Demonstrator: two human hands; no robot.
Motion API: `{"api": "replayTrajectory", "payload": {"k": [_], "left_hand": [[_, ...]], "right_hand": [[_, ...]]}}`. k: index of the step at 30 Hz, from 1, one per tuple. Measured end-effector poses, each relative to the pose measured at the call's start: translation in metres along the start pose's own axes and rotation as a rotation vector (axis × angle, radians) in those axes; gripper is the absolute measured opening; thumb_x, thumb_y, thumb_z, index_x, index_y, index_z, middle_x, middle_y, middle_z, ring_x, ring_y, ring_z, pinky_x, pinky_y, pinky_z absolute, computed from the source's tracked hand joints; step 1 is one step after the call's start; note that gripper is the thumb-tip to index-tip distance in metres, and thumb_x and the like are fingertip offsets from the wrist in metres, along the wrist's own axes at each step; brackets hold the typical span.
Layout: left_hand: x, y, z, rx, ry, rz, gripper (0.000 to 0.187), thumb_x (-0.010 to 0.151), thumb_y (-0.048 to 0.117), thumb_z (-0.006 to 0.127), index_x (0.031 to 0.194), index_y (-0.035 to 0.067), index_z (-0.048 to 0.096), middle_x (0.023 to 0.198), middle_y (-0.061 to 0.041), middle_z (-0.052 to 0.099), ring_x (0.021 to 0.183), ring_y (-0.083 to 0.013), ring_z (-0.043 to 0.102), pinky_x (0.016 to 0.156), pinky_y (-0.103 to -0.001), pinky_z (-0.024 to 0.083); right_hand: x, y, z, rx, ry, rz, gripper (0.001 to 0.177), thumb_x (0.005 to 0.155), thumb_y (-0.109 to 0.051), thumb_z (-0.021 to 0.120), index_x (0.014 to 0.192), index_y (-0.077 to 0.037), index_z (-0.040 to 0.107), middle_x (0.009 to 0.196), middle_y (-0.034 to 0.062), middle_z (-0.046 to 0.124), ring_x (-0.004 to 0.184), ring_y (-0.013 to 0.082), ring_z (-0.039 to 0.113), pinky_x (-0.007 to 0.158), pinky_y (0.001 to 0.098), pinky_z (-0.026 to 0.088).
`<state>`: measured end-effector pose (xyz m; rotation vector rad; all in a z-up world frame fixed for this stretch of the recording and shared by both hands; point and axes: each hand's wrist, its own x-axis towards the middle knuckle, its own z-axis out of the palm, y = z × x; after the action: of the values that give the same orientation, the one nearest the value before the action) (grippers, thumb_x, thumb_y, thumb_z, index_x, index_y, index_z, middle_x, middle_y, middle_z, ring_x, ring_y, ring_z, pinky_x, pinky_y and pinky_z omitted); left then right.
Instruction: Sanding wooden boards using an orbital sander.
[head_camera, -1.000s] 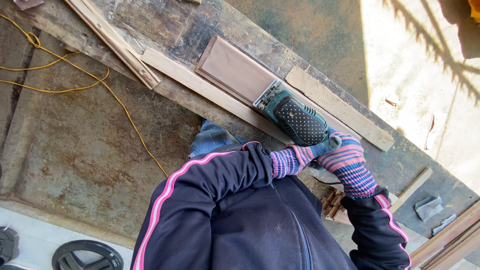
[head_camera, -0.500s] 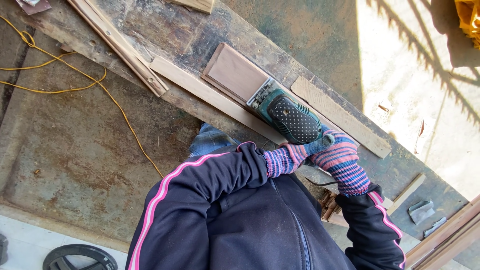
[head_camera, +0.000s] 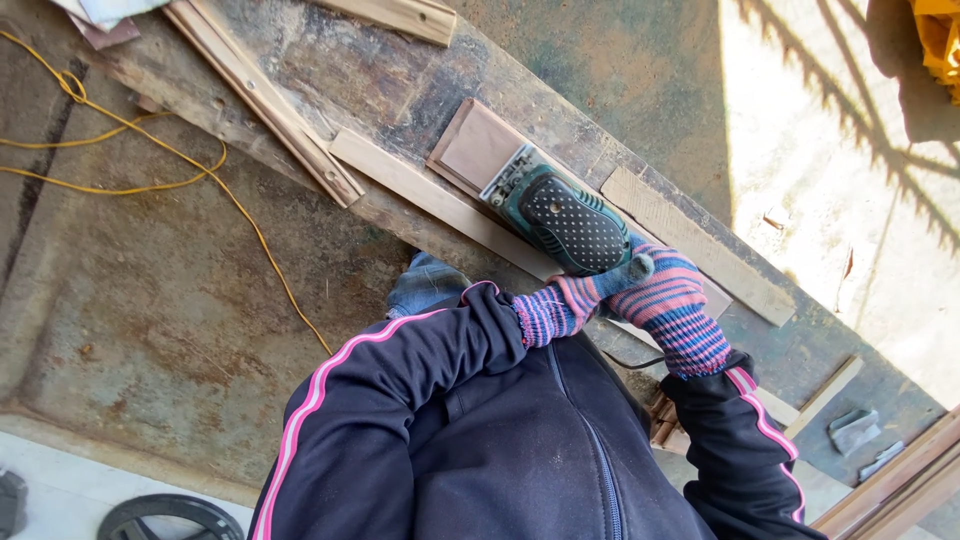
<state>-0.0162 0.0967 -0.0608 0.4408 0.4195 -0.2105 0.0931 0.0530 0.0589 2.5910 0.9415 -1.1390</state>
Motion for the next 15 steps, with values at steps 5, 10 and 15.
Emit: {"api": "replayTrajectory", "payload": {"k": [5, 10, 15], "left_hand": [[-0.018, 0.01, -0.027, -0.095, 0.034, 0.028, 0.074, 0.083, 0.044, 0.085, 0.142, 0.009, 0.057, 0.137, -0.007, 0.062, 0.126, -0.0187, 0.059, 0.104, -0.039, 0.052], [-0.057, -0.018, -0.159, -0.248, -0.087, -0.148, 0.064, 0.093, 0.026, 0.077, 0.15, 0.009, 0.052, 0.148, -0.009, 0.058, 0.136, -0.0205, 0.055, 0.116, -0.035, 0.044], [-0.111, 0.091, -0.171, -0.729, -0.297, -0.574, 0.067, 0.1, 0.026, 0.06, 0.163, 0.009, 0.041, 0.144, -0.015, 0.062, 0.132, -0.0266, 0.061, 0.113, -0.037, 0.049]], "right_hand": [[0.014, -0.011, 0.022, 0.11, 0.302, -0.245, 0.047, 0.057, -0.03, 0.084, 0.096, -0.007, 0.072, 0.081, 0.0169, 0.071, 0.077, 0.0367, 0.071, 0.067, 0.0444, 0.059], [-0.007, -0.078, -0.026, 0.398, 0.149, -0.184, 0.032, 0.068, -0.034, 0.08, 0.09, -0.012, 0.074, 0.081, 0.0156, 0.072, 0.076, 0.0362, 0.072, 0.065, 0.0465, 0.058], [-0.005, -0.116, -0.014, 0.533, 0.418, -0.156, 0.021, 0.073, -0.034, 0.072, 0.081, -0.015, 0.071, 0.071, 0.0139, 0.068, 0.068, 0.0362, 0.069, 0.057, 0.0501, 0.054]]}}
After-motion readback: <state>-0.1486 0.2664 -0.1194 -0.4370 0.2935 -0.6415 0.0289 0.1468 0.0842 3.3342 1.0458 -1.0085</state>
